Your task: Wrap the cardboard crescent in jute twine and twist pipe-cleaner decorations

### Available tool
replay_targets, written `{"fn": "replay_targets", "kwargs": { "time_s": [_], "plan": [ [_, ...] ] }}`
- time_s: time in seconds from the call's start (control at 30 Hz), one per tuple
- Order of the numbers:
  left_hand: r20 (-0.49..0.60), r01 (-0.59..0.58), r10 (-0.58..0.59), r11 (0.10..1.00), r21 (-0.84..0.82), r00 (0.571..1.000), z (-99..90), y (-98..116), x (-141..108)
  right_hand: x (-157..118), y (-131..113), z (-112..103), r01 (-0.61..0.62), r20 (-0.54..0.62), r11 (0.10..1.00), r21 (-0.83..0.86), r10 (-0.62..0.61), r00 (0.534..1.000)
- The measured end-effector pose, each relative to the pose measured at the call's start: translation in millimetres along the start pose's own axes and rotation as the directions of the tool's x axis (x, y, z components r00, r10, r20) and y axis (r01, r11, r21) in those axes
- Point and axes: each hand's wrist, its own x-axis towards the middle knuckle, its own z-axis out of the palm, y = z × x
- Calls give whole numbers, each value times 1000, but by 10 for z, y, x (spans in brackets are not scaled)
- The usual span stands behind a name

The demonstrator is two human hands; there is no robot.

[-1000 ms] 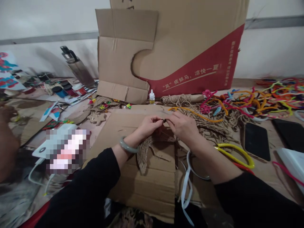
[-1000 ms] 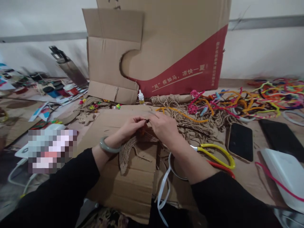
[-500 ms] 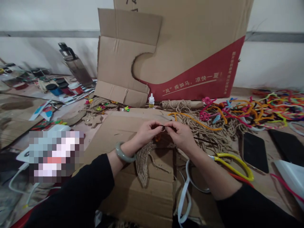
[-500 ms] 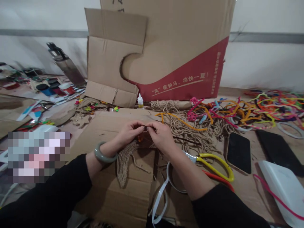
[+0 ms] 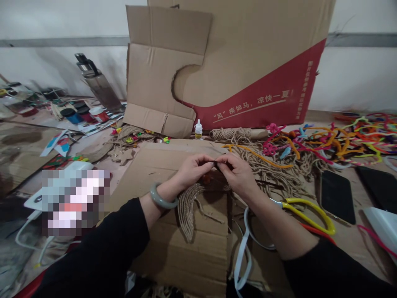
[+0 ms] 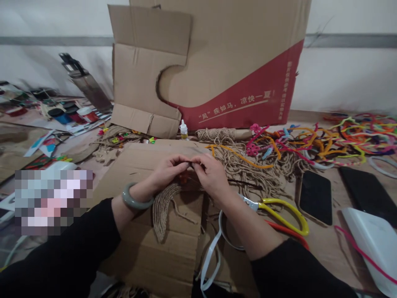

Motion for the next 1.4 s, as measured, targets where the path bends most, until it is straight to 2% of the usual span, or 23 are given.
{"fn": "replay_targets", "kwargs": {
  "time_s": [0.1,0.27,0.47,0.73,0.9,1.0,1.1,1.17,1.27,1.33,1.37,1.4],
  "plan": [
    [19,49,-48,997,-64,999,4,22,-2,9,44,35,22,-52,997,75,-18,998],
    [16,39,-37,989,-141,999,4,46,-4,24,89,83,25,-95,983,181,-8,995],
    [55,68,-60,984,-164,997,-7,54,-1,22,57,44,70,-73,992,106,-63,995],
    [38,85,-80,987,-134,996,2,53,5,40,29,-93,132,49,990,-53,-130,990],
    [36,76,-74,995,-58,997,19,37,-3,35,50,-142,151,102,974,-167,-135,986],
    [16,3,-4,999,46,1000,11,14,6,35,23,-134,76,90,980,-185,-60,994],
    [-6,-117,122,965,234,992,-2,-23,13,52,-26,-99,-130,90,987,-93,139,986],
    [-11,-218,240,899,380,971,-5,-53,10,65,-50,-60,-314,125,949,19,309,943],
    [4,-330,383,789,518,924,0,-76,-1,71,-65,-2,-542,221,805,241,498,838],
    [-10,-339,402,786,518,916,2,-59,-5,63,-64,9,-604,280,711,361,535,797],
    [-25,-310,366,819,483,930,0,-41,-6,57,-60,0,-599,293,703,384,522,801],
    [-38,-258,302,867,425,952,-3,-17,-5,52,-52,-18,-565,286,732,380,488,825]
  ]
}}
